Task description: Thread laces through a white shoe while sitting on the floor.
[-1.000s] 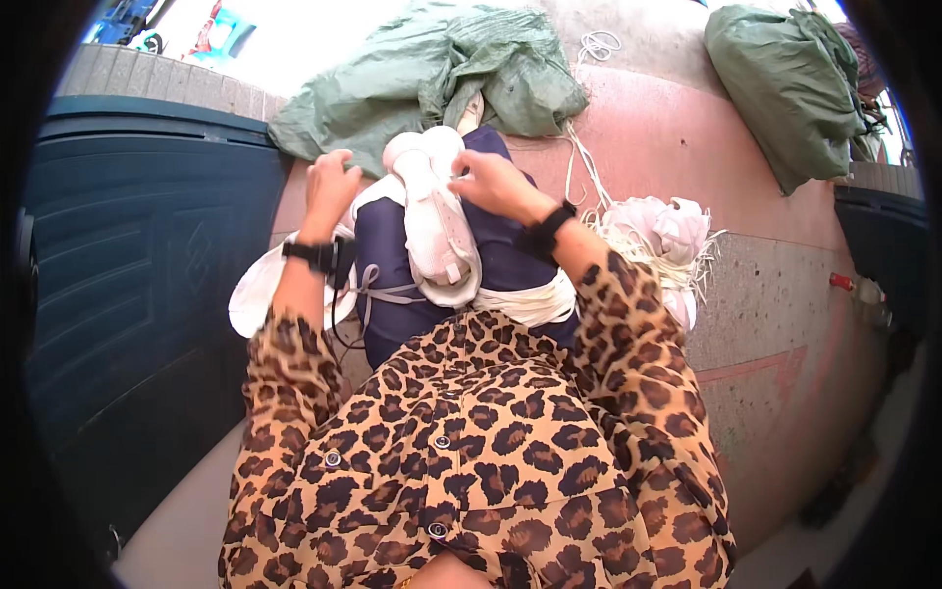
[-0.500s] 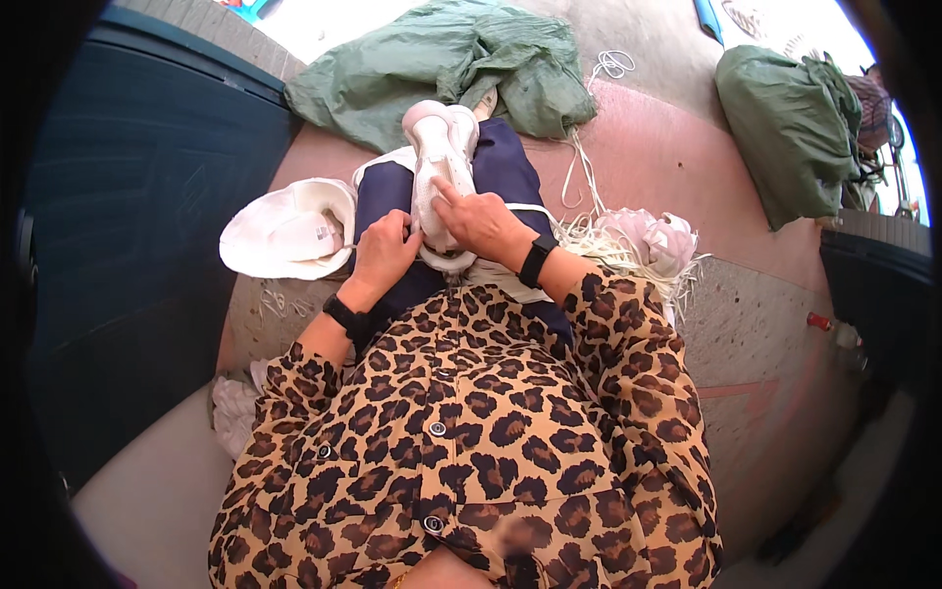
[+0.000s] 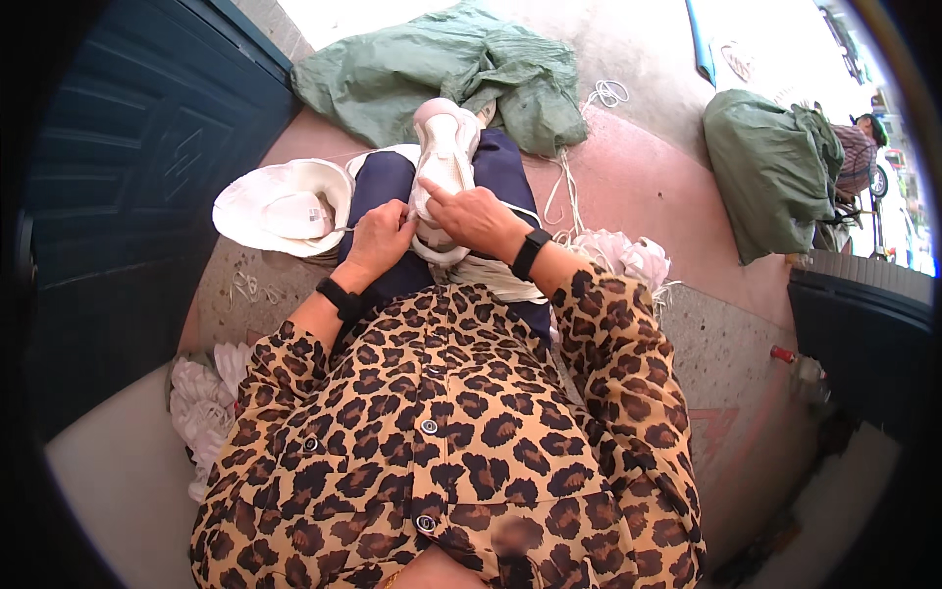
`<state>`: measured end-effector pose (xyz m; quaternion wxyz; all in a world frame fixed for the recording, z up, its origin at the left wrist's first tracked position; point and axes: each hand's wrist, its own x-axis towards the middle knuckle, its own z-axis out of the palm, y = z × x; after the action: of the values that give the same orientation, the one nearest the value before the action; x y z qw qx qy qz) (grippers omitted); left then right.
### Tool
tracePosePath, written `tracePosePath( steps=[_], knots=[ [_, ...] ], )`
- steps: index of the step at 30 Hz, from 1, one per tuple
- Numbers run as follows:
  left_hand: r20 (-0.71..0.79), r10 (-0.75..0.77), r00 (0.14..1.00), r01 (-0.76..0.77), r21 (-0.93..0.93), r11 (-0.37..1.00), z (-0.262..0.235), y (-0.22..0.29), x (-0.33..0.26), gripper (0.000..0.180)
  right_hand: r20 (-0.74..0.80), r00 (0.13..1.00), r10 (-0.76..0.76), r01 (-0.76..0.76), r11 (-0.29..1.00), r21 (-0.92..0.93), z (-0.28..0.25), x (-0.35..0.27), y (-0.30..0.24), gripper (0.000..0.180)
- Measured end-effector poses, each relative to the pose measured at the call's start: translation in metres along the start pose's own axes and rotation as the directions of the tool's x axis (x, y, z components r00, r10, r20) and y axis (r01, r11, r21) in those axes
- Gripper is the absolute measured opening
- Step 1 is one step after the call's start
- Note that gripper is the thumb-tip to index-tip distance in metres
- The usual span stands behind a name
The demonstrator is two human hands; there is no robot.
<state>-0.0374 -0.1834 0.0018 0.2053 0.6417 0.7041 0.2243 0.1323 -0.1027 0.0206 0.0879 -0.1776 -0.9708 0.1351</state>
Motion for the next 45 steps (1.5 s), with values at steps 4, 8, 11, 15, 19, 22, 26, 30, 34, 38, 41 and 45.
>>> tracePosePath(
  steps=[4,8,11,15,19,22,26,30,34,38,41,45],
  knots=[
    [-0.022,-0.020,1.000,0.019,-0.078,0.997,0.002,0.001,-0.003,0.016,0.126,0.992,-0.019,0.045,0.978,-0.203,-0.006,0.005,-0.011,0.013],
    [-0.098,-0.076,0.992,0.061,-0.148,0.987,0.000,-0.002,-0.009,0.015,0.029,0.998,-0.047,0.050,0.996,-0.078,0.002,-0.010,-0.007,0.016],
    [-0.095,-0.055,0.994,0.043,-0.131,0.990,0.000,0.002,-0.007,0.015,0.036,0.998,-0.045,0.049,0.990,-0.133,0.009,-0.010,-0.006,0.014],
    [-0.080,0.067,0.995,-0.065,0.031,0.997,0.000,0.006,-0.005,0.014,0.190,0.977,-0.092,0.156,0.921,-0.358,0.036,0.021,-0.017,0.022],
    [-0.051,0.028,0.998,-0.021,0.127,0.992,-0.004,0.010,-0.014,0.013,-0.028,0.993,0.114,-0.111,0.988,0.107,0.011,0.001,-0.026,0.029],
    [-0.065,0.046,0.997,-0.037,0.137,0.990,0.005,0.008,-0.010,0.012,-0.146,0.815,0.561,-0.544,0.827,0.140,-0.005,-0.009,-0.016,0.036],
    [-0.004,0.118,0.993,-0.116,0.149,0.982,0.006,0.002,0.009,0.012,0.017,0.685,0.728,-0.691,0.643,0.330,0.028,-0.015,-0.004,0.024],
    [0.025,0.178,0.984,-0.179,0.167,0.969,0.001,-0.004,0.008,0.014,0.078,0.621,0.780,-0.731,0.540,0.417,0.030,-0.022,-0.002,0.023],
    [0.096,0.209,0.973,-0.224,0.194,0.955,-0.006,0.003,-0.004,0.013,0.107,0.709,0.697,-0.651,0.589,0.479,0.026,-0.033,-0.010,0.024],
    [0.085,0.164,0.983,-0.170,0.077,0.982,-0.017,0.005,0.012,0.013,0.130,0.687,0.715,-0.641,0.511,0.573,0.025,-0.035,-0.010,0.031],
    [-0.016,0.197,0.980,-0.197,-0.013,0.980,-0.024,0.012,0.046,0.015,0.077,0.655,0.752,-0.519,0.374,0.769,0.024,-0.040,0.014,0.033],
    [-0.019,0.247,0.969,-0.244,0.098,0.965,-0.010,0.018,0.072,0.017,0.289,0.640,0.712,-0.454,0.047,0.890,0.004,-0.028,0.028,0.023]
  ],
)
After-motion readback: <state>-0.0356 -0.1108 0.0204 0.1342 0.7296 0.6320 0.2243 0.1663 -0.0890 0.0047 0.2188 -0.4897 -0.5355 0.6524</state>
